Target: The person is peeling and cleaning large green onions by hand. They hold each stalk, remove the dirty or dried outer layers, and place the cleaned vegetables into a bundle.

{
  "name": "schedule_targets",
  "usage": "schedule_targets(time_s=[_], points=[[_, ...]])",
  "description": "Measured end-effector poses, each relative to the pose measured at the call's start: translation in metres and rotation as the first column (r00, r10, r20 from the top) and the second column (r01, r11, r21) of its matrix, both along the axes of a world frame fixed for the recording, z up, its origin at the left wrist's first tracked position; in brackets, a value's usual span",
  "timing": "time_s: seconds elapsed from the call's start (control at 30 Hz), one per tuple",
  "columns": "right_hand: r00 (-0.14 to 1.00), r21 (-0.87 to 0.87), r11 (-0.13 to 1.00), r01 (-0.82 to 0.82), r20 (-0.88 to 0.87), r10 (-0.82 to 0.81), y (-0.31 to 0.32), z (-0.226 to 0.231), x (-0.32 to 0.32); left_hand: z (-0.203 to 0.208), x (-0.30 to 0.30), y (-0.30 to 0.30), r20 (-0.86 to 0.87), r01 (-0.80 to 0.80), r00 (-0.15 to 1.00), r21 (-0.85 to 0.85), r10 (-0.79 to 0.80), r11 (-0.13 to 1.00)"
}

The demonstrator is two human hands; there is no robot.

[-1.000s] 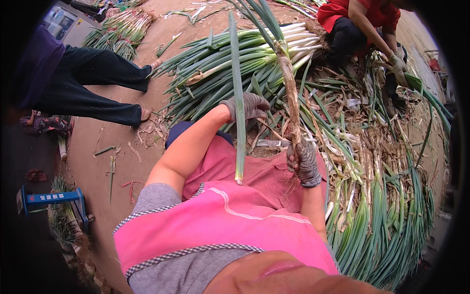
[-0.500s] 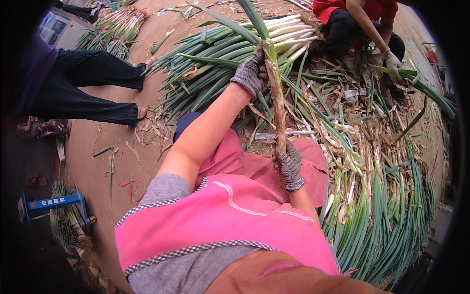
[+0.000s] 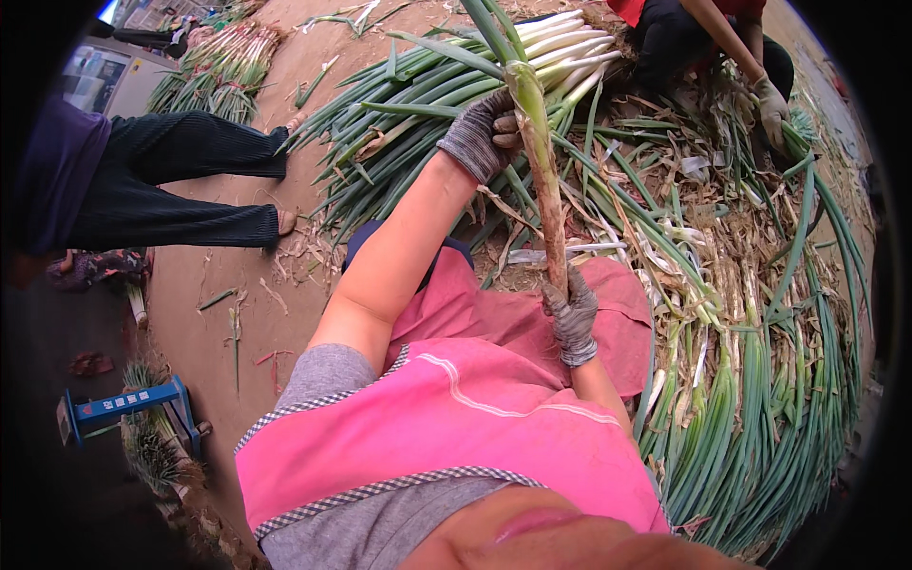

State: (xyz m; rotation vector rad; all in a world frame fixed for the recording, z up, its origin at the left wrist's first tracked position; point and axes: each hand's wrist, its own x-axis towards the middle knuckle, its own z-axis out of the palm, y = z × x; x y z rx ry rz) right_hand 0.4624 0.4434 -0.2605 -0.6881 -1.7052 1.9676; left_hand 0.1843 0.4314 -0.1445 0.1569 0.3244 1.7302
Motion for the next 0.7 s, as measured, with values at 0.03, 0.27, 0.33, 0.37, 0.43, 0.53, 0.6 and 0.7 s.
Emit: schedule_targets(time_s=[0.03, 0.27, 0.33, 0.37, 0.43, 0.53, 0.6, 0.7], points=[[1.000, 0.043, 0.999, 0.015, -0.021, -0.014, 0.001, -0.002, 0.001, 0.005, 0.007, 0.000, 0.052, 0.060, 0.997, 0.042, -0.063, 0.997], [0.971, 0.471, 0.852, 0.230, -0.046, -0.236, 0.023, 0.029, 0.001, 0.025, 0.028, -0.009, -0.553, -0.381, 0.833, -0.554, 0.016, 0.740], [0.968, 0.549, 0.809, 0.208, 0.005, -0.252, 0.024, 0.036, 0.006, 0.027, 0.012, -0.017, -0.502, -0.488, 0.804, -0.251, 0.319, 0.836], [0.976, 0.621, 0.768, 0.157, 0.020, -0.216, 0.020, 0.035, 0.005, 0.030, 0.007, -0.019, -0.446, -0.547, 0.778, -0.133, 0.443, 0.827], [0.984, 0.756, 0.653, 0.048, 0.075, -0.159, 0.013, 0.030, 0.007, 0.027, -0.001, -0.020, -0.531, -0.516, 0.725, 0.005, 0.440, 0.857], [0.999, 0.726, 0.687, 0.033, -0.028, -0.019, 0.022, 0.045, -0.021, 0.009, -0.008, -0.018, -0.459, -0.535, 0.789, -0.185, 0.409, 0.824], [0.979, 0.724, 0.662, 0.194, -0.189, -0.080, 0.041, 0.065, -0.059, 0.005, -0.002, -0.016, -0.459, -0.515, 0.797, -0.179, 0.391, 0.838], [0.979, 0.846, 0.505, 0.171, -0.203, 0.008, 0.065, 0.104, -0.110, 0.007, -0.001, -0.021, -0.428, -0.467, 0.826, -0.157, 0.366, 0.870]])
